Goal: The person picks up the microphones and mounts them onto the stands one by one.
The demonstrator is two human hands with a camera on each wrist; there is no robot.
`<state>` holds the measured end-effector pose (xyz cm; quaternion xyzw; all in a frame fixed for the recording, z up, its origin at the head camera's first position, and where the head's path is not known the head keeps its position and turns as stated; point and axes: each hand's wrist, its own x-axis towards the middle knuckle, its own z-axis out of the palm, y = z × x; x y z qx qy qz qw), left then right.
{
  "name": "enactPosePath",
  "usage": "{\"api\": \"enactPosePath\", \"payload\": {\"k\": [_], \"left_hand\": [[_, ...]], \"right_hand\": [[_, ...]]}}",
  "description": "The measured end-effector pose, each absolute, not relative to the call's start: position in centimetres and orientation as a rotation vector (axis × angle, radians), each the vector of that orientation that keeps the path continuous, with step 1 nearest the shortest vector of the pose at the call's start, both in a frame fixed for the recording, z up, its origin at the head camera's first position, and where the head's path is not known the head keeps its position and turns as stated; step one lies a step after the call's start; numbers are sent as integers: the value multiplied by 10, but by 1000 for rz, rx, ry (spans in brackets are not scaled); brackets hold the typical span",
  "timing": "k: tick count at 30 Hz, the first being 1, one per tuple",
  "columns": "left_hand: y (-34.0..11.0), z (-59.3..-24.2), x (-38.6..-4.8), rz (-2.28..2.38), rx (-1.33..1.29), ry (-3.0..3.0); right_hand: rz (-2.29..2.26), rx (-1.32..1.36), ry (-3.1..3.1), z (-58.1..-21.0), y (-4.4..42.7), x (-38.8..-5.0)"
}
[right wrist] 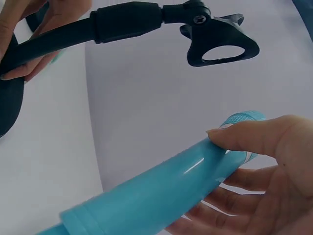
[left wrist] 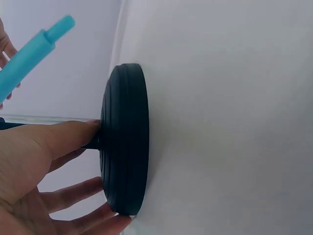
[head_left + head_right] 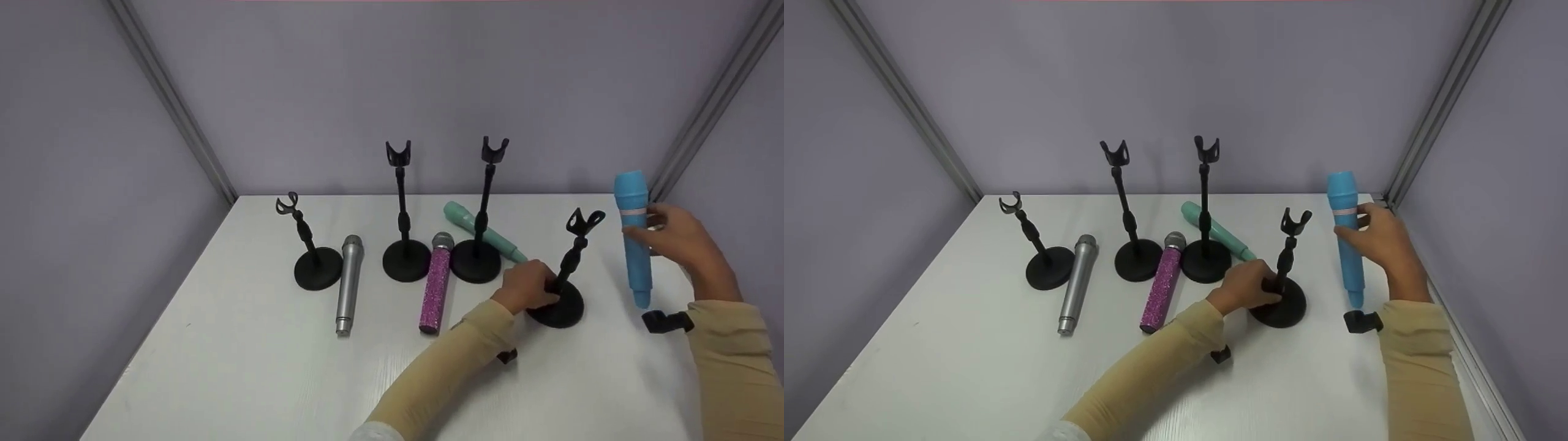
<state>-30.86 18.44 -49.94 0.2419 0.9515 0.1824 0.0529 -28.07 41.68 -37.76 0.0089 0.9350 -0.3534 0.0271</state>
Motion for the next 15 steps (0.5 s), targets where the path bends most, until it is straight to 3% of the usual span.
{"api": "enactPosePath", "payload": {"k": [15], "left_hand": [[155,-509,-283,570,711,2976]], "right_hand": [[-1231,-109,3064,-364,378,-267]]}}
